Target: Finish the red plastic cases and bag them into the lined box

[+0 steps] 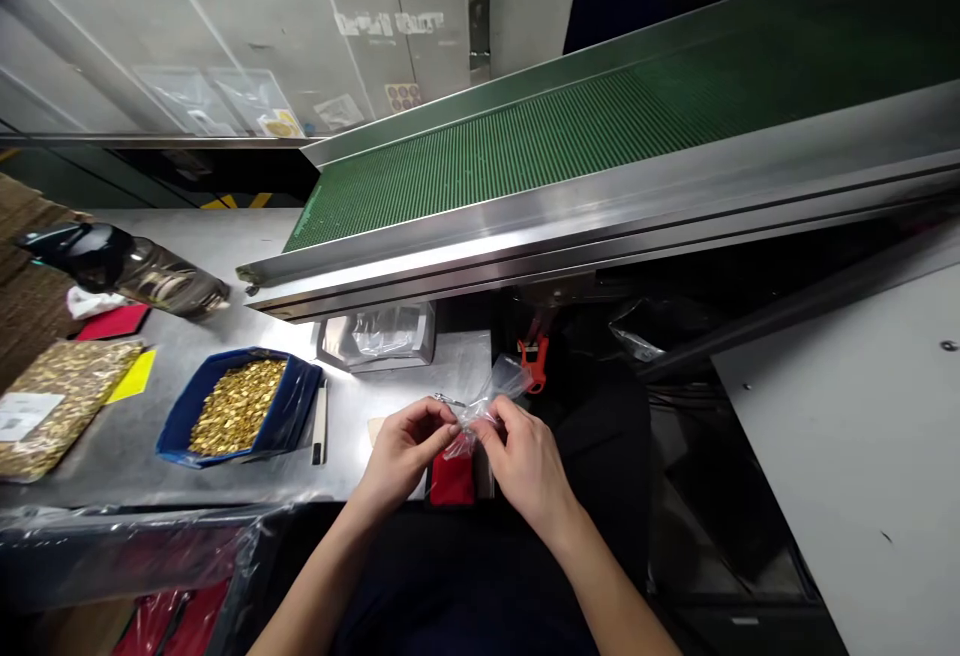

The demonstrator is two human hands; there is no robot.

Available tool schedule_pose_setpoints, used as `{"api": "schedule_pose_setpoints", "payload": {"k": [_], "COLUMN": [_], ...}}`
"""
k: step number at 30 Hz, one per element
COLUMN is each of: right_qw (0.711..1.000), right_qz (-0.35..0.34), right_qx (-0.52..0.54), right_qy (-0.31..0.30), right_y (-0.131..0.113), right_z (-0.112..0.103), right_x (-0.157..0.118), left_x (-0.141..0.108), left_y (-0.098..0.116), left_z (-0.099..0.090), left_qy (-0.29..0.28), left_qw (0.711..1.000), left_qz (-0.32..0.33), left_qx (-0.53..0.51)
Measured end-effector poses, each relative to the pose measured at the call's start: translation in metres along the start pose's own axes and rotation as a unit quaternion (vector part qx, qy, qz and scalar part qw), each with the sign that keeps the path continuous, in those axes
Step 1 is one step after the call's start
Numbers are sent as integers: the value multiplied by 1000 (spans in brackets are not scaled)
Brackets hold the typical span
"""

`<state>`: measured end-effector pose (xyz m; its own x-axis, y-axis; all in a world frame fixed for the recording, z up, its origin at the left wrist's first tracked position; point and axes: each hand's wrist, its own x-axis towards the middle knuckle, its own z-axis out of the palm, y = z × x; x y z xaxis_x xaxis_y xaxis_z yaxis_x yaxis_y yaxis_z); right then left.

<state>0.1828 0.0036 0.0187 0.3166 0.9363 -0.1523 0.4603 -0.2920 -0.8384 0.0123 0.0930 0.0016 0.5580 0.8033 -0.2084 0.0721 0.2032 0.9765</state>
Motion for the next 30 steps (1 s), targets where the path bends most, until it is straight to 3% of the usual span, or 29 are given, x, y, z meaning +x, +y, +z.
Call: {"api": "schedule_pose_setpoints", "payload": {"k": [4, 7, 12, 14, 17, 18, 21, 24, 27, 29, 30], "right_qw": [997, 998, 999, 994, 969, 961, 967, 984, 973, 960, 958], "right_qz": [12, 5, -19, -6, 34, 38, 17, 13, 35, 8, -16], "right_qx": [-21, 11, -18, -87, -235, -268, -250, -178, -228, -278, -285], "right_qy": [69, 54, 35, 60, 71, 64, 41, 27, 30, 36, 36], "right_y": [3, 1, 6, 14, 19, 17, 4, -6, -6, -5, -7], "right_z": [-2, 4, 7, 5, 4, 5, 9, 11, 11, 14, 18], "right_x": [-5, -5, -6, -10, -18, -20, -21, -20, -24, -25, -24], "left_x": [-2, -6, -1, 1, 0, -2, -6, -7, -5, -6, -7], "left_y": [1, 1, -9, -12, -11, -11, -11, -13, -12, -9, -7], "left_z": [0, 11, 22, 17, 9, 10, 20, 27, 18, 10, 6], "left_qy": [47, 6, -33, 19, 156, 177, 135, 99, 176, 231, 230], "left_qw": [989, 982, 989, 987, 967, 960, 964, 983, 980, 969, 969], "left_qz": [65, 94, 41, 37, 61, 72, 102, 56, 14, 22, 28], "left_qx": [121, 165, 141, 153, 194, 204, 203, 147, 95, 87, 89]}}
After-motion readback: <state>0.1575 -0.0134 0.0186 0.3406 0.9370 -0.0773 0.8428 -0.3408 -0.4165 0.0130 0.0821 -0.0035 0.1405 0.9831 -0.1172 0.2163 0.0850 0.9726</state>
